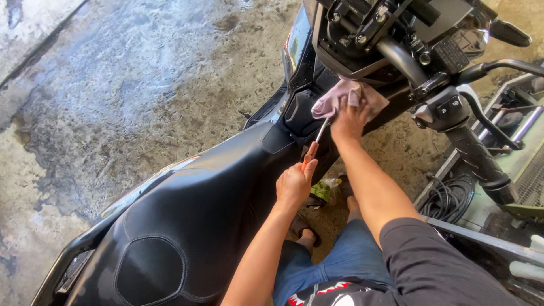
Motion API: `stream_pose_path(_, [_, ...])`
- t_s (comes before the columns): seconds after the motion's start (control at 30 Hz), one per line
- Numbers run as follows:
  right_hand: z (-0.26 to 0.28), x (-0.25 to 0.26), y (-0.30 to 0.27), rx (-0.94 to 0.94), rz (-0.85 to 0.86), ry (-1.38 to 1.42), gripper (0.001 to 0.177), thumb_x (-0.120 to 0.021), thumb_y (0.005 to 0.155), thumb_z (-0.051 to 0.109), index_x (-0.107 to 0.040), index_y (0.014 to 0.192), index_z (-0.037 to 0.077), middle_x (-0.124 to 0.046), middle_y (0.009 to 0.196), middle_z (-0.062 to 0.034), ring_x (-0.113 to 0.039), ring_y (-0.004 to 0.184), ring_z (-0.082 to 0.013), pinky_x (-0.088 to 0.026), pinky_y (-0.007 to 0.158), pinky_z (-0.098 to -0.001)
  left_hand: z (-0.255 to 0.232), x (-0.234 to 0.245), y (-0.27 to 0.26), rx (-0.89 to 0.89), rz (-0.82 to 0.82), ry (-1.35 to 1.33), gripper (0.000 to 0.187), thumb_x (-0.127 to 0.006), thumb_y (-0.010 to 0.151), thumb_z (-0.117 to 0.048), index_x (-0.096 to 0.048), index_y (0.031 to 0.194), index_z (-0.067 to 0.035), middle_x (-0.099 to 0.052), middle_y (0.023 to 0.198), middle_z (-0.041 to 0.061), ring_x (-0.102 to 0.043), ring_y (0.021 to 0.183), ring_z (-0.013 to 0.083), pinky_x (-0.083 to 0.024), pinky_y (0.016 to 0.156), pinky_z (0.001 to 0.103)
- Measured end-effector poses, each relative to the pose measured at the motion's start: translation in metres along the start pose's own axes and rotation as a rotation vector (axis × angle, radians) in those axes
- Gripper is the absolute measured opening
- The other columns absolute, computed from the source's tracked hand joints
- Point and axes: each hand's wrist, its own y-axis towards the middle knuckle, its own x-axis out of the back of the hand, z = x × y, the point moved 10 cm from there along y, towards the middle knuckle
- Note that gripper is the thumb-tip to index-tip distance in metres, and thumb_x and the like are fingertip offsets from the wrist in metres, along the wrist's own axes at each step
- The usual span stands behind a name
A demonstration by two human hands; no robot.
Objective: The person cleans a motorcycle by wiping the dashboard, mirrors, windshield, and side panels with a cloth while using an air compressor nozzle to blow away debris and dry specific areas.
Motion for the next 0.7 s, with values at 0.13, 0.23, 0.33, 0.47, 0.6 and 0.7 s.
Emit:
stream_pose_path(0.13, [0.07, -0.043, -0.04, 0.413, 0.308, 0.047, 0.069, -0.047, 0.097, 0.03, -0.031, 0.163, 0.022, -0.03, 0.159, -0.0202, -0.03, 0.145, -0.0577, -0.015, 0.123, -0.06, 0.0, -0.004, 0.02, 0.038, 0.019, -0.054, 0.069, -0.038, 0.098, -0.068, -0.072, 0.087, -0.008, -0.074, 0.084, 0.021, -0.069, 0.087, 0.0444, -0.051, 0.077, 0.055])
stream_pose_path(0.23, [0.059, -0.029, -0.039, 0.471, 0.109, 0.032, 0.059, -0.042, 0.105, 0.019, -0.033, 0.164, 0.023, -0.023, 0.165, -0.0288, -0.031, 0.15, -0.0529, -0.015, 0.129, -0.0578, 0.001, 0.003, 0.022, 0.039, 0.011, -0.079, 0.069, -0.038, 0.098, -0.068, -0.072, 0.087, -0.008, -0.072, 0.085, 0.021, -0.068, 0.088, 0.0448, -0.051, 0.076, 0.055])
stream_pose_path(0.33, [0.042, -0.006, 0.021, 0.375, -0.079, -0.165, 0.06, -0.042, 0.108, 0.025, -0.033, 0.166, 0.015, -0.021, 0.171, -0.0255, -0.03, 0.15, -0.0483, -0.008, 0.125, -0.0597, 0.012, 0.006, 0.029, 0.081, 0.031, -0.093, 0.069, -0.037, 0.098, -0.068, -0.07, 0.086, -0.008, -0.073, 0.083, 0.02, -0.069, 0.086, 0.0439, -0.051, 0.075, 0.055])
stream_pose_path(0.47, [0.121, -0.031, 0.089, 0.544, 0.315, 0.062, 0.056, -0.046, 0.101, 0.027, -0.04, 0.157, 0.02, -0.032, 0.159, -0.0226, -0.03, 0.147, -0.0509, -0.009, 0.124, -0.0617, 0.025, 0.003, 0.046, 0.098, -0.024, -0.158, 0.067, -0.036, 0.097, -0.067, -0.071, 0.088, -0.011, -0.073, 0.081, 0.019, -0.069, 0.084, 0.0437, -0.051, 0.074, 0.054])
stream_pose_path(0.6, [0.131, -0.01, 0.007, 0.692, -0.008, 0.449, 0.048, -0.054, 0.1, 0.031, -0.06, 0.135, -0.001, -0.05, 0.15, -0.034, -0.038, 0.141, -0.0507, -0.021, 0.121, -0.0548, 0.028, 0.006, 0.062, 0.091, -0.09, -0.166, 0.069, -0.035, 0.099, -0.069, -0.07, 0.09, -0.009, -0.073, 0.084, 0.02, -0.067, 0.087, 0.0455, -0.05, 0.075, 0.055])
stream_pose_path(0.7, [0.109, -0.027, -0.033, 0.746, 0.029, 0.16, 0.045, -0.055, 0.093, 0.024, -0.065, 0.132, 0.004, -0.059, 0.141, -0.0246, -0.046, 0.141, -0.0421, -0.023, 0.126, -0.054, 0.027, 0.021, 0.07, 0.075, -0.117, -0.176, 0.069, -0.036, 0.097, -0.069, -0.071, 0.091, -0.01, -0.072, 0.085, 0.021, -0.067, 0.088, 0.0461, -0.05, 0.075, 0.055])
